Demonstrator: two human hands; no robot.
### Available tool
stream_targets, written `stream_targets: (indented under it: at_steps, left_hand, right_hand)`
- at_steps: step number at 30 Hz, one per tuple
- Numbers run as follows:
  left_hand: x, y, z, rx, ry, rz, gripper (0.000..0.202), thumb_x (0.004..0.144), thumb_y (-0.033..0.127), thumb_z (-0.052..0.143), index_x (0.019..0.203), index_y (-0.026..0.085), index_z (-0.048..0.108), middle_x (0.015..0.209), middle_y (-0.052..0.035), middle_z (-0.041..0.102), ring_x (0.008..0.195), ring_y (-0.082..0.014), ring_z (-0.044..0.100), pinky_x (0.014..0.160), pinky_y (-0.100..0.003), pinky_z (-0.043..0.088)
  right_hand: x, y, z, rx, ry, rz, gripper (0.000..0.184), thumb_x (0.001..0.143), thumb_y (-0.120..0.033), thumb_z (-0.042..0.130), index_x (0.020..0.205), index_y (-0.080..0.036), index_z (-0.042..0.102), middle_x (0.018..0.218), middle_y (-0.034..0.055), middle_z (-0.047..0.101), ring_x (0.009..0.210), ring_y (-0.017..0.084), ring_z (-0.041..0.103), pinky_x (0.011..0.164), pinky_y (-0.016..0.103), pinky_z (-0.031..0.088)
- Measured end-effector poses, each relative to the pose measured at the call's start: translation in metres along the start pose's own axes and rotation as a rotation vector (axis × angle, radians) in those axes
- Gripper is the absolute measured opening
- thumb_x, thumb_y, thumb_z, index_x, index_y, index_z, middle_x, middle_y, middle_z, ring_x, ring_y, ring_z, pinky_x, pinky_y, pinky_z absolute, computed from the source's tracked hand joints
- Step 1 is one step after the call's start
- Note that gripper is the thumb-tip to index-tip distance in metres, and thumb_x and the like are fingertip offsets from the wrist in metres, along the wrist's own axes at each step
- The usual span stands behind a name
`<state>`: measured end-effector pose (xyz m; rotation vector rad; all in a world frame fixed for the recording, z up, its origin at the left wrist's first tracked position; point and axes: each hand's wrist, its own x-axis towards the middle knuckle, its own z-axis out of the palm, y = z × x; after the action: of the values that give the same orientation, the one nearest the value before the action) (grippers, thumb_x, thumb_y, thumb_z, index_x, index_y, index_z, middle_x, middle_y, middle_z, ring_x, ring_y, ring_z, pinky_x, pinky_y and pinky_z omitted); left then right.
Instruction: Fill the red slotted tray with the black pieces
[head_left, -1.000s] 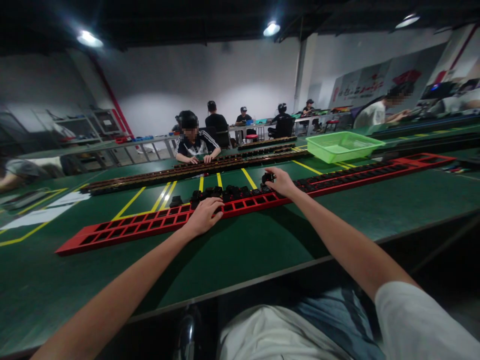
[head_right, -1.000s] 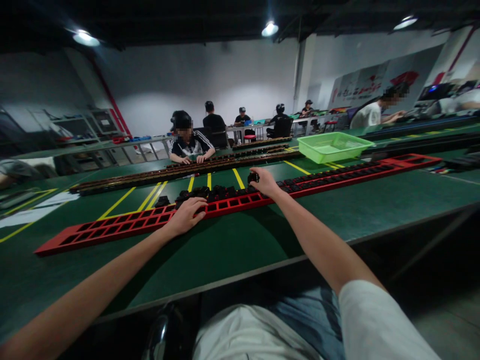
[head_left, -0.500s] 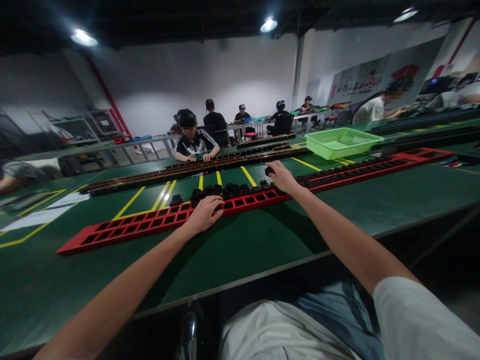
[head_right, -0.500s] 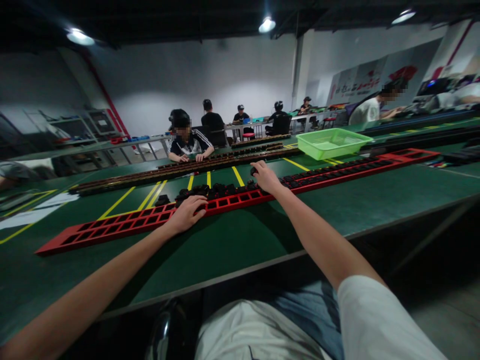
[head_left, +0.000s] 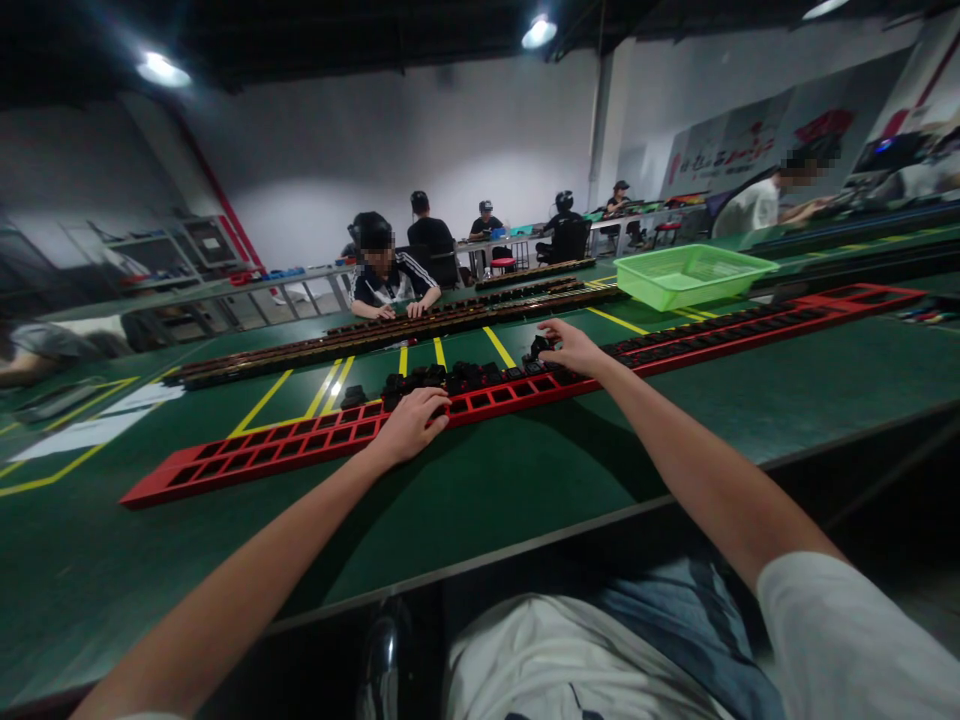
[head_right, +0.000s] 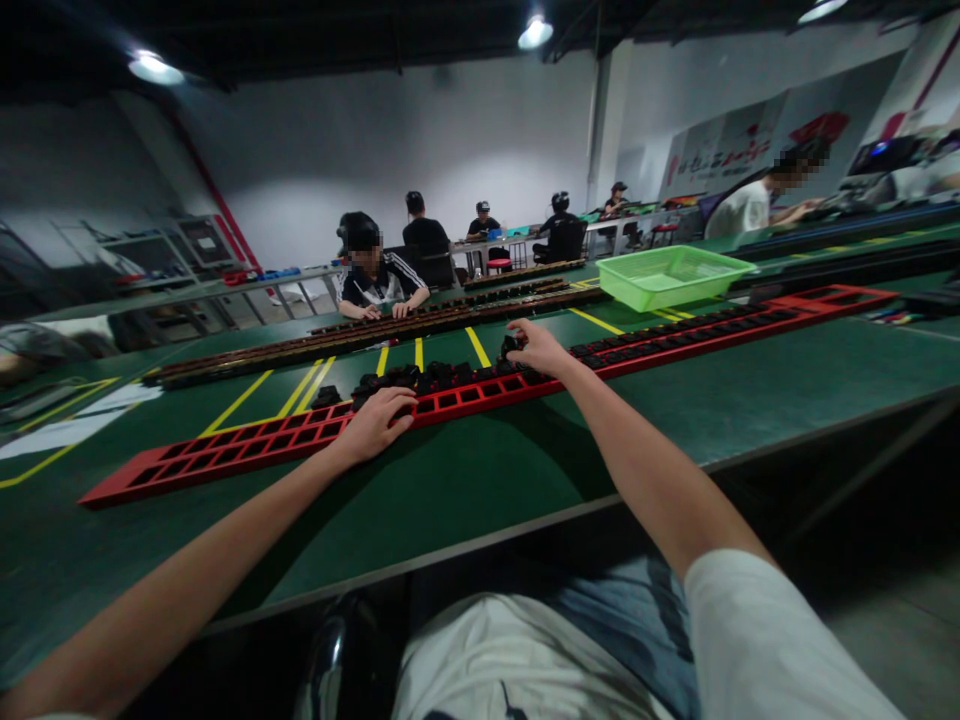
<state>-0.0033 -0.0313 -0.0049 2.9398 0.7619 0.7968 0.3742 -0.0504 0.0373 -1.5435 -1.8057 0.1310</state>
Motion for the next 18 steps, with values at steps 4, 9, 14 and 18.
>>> stream_targets:
  at_steps: [4,9,14,18]
  left_hand:
    - [0.0,-0.001,0.002,0.005,0.006,0.011,0.024,0.094,0.027,0.053,0.114,0.019,0.062,0.128,-0.0098,0.06,0.12,-0.0261,0.053,0.105,-0.047,0.043]
    - [0.0,0.0,0.002,0.009,0.001,0.007,0.024,0.095,0.028,0.052,0.115,0.021,0.063,0.129,-0.0092,0.06,0.121,-0.026,0.053,0.105,-0.047,0.043]
    - [0.001,0.001,0.001,0.015,-0.009,0.006,0.023,0.094,0.026,0.052,0.115,0.021,0.062,0.129,-0.0089,0.06,0.12,-0.0259,0.053,0.105,-0.047,0.043]
    - [0.001,0.001,0.0,0.019,-0.011,0.01,0.024,0.095,0.027,0.052,0.116,0.02,0.062,0.129,-0.0097,0.059,0.12,-0.026,0.053,0.104,-0.048,0.043]
  right_hand:
    - [-0.004,-0.008,-0.009,0.004,-0.248,-0.042,0.047,0.074,-0.022,0.07,0.12,-0.015,0.067,0.119,0.0107,0.069,0.107,0.025,0.064,0.099,0.037,0.048]
    - [-0.007,-0.021,-0.018,-0.061,-0.375,-0.08,0.048,0.071,-0.021,0.07,0.118,-0.017,0.07,0.114,0.0078,0.072,0.103,0.025,0.066,0.095,0.034,0.05]
    - [-0.008,-0.028,-0.017,-0.099,-0.476,-0.068,0.046,0.07,-0.021,0.07,0.117,-0.018,0.072,0.109,0.0056,0.074,0.1,0.025,0.067,0.091,0.032,0.05]
    - [-0.008,-0.031,-0.016,-0.145,-0.507,-0.077,0.05,0.069,-0.019,0.07,0.118,-0.017,0.07,0.108,0.0056,0.074,0.098,0.025,0.067,0.088,0.031,0.05]
